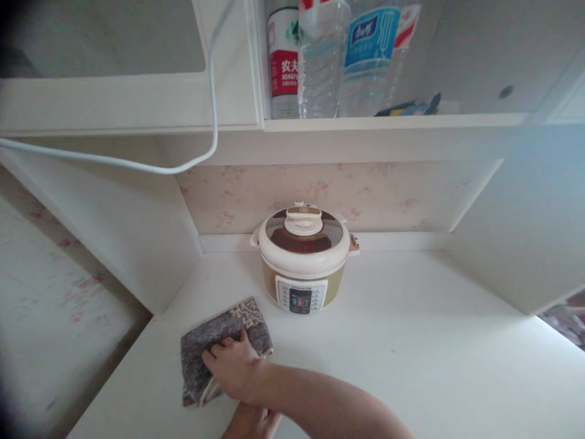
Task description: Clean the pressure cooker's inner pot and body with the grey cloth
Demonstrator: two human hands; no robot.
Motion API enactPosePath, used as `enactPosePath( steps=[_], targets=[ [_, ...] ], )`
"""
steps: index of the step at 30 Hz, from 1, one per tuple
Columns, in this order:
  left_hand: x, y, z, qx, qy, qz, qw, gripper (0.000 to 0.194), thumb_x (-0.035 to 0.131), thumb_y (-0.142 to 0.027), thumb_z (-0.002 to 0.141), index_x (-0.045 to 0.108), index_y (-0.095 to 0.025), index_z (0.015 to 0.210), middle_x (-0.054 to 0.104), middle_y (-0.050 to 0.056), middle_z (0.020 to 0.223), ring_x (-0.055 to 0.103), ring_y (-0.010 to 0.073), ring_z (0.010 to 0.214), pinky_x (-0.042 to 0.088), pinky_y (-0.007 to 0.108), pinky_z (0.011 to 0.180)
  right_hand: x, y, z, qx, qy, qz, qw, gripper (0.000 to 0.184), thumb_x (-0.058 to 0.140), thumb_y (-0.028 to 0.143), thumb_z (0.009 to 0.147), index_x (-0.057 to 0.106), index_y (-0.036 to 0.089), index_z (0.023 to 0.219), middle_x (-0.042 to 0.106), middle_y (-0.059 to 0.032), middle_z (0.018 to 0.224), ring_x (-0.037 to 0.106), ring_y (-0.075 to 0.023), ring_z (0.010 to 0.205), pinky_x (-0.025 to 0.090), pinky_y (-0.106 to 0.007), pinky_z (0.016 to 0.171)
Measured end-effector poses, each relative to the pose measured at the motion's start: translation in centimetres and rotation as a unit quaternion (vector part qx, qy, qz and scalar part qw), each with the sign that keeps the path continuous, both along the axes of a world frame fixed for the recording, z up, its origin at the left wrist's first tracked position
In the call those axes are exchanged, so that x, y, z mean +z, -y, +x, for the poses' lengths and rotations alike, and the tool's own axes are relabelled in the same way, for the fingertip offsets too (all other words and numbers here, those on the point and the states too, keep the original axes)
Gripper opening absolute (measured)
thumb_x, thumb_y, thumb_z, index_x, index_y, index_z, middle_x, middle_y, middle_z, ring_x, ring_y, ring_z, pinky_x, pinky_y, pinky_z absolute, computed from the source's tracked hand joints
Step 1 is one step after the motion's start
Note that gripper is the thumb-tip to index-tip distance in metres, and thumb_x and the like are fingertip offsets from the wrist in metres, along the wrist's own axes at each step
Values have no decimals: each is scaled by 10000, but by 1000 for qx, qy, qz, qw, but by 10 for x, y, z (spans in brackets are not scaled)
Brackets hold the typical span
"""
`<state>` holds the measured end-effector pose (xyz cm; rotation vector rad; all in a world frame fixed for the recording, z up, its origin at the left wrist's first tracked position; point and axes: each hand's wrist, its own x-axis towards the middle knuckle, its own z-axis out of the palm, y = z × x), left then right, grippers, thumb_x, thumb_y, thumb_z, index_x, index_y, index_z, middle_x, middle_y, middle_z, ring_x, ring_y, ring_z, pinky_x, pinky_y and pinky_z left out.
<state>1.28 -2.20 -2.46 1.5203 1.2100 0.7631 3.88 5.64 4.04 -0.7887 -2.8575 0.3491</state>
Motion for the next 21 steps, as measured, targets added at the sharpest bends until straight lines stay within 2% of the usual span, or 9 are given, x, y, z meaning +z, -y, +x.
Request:
enactPosePath(
  steps=[3, 6, 10, 14, 16, 18, 21],
  targets=[
    [-2, 2, 5, -64, -103, 40, 992, 215, 527, -356, 868, 697, -246, 794, 681, 99, 769, 637, 252, 753, 452, 339, 705, 8, -8, 50, -11, 3, -46, 999, 405, 536, 148, 760, 600, 242, 1149, 673, -57, 1099, 610, -247, 1025, 405, -523, 975],
    [-3, 4, 9, -104, -176, 85, 975, 257, 446, -340, 894, 698, -294, 889, 702, 82, 762, 638, 240, 688, 387, 300, 620, 16, -4, 100, -42, 0, -129, 991, 428, 524, 110, 706, 666, 276, 1074, 690, -12, 1097, 613, -210, 1053, 361, -426, 1031],
    [1, 6, 13, -128, -217, 111, 961, 251, 466, -340, 878, 714, -308, 857, 698, 62, 718, 609, 218, 627, 330, 281, 579, 25, 12, 157, -95, -10, -182, 979, 470, 480, 71, 656, 705, 292, 1005, 715, 9, 1032, 627, -190, 1037, 306, -384, 1069],
    [15, 10, 15, -148, -187, 67, 969, 225, 510, -325, 854, 718, -279, 782, 666, 27, 673, 567, 179, 604, 319, 257, 574, 29, 27, 211, -133, -44, -215, 966, 448, 447, 50, 633, 728, 273, 901, 730, -2, 941, 649, -182, 980, 329, -348, 1048],
    [26, 10, 15, -106, -152, 14, 983, 245, 493, -341, 863, 708, -247, 789, 648, 25, 682, 551, 172, 627, 330, 246, 576, 30, 34, 236, -157, -64, -225, 959, 442, 435, 49, 641, 731, 281, 875, 730, -5, 939, 652, -185, 971, 321, -363, 1058],
    [37, 7, 17, -30, -106, -24, 994, 297, 459, -400, 884, 684, -217, 818, 634, 31, 718, 547, 174, 677, 360, 241, 608, 31, 41, 256, -189, -82, -231, 951, 458, 416, 54, 660, 731, 294, 892, 724, -14, 980, 649, -187, 988, 317, -379, 1070],
    [47, -2, 26, 67, -43, -67, 995, 378, 442, -517, 875, 645, -199, 907, 629, 44, 808, 560, 186, 764, 419, 255, 703, 25, 51, 277, -228, -84, -232, 942, 475, 415, 84, 703, 720, 304, 993, 680, -41, 1129, 611, -202, 1087, 314, -402, 1089]
  ],
)
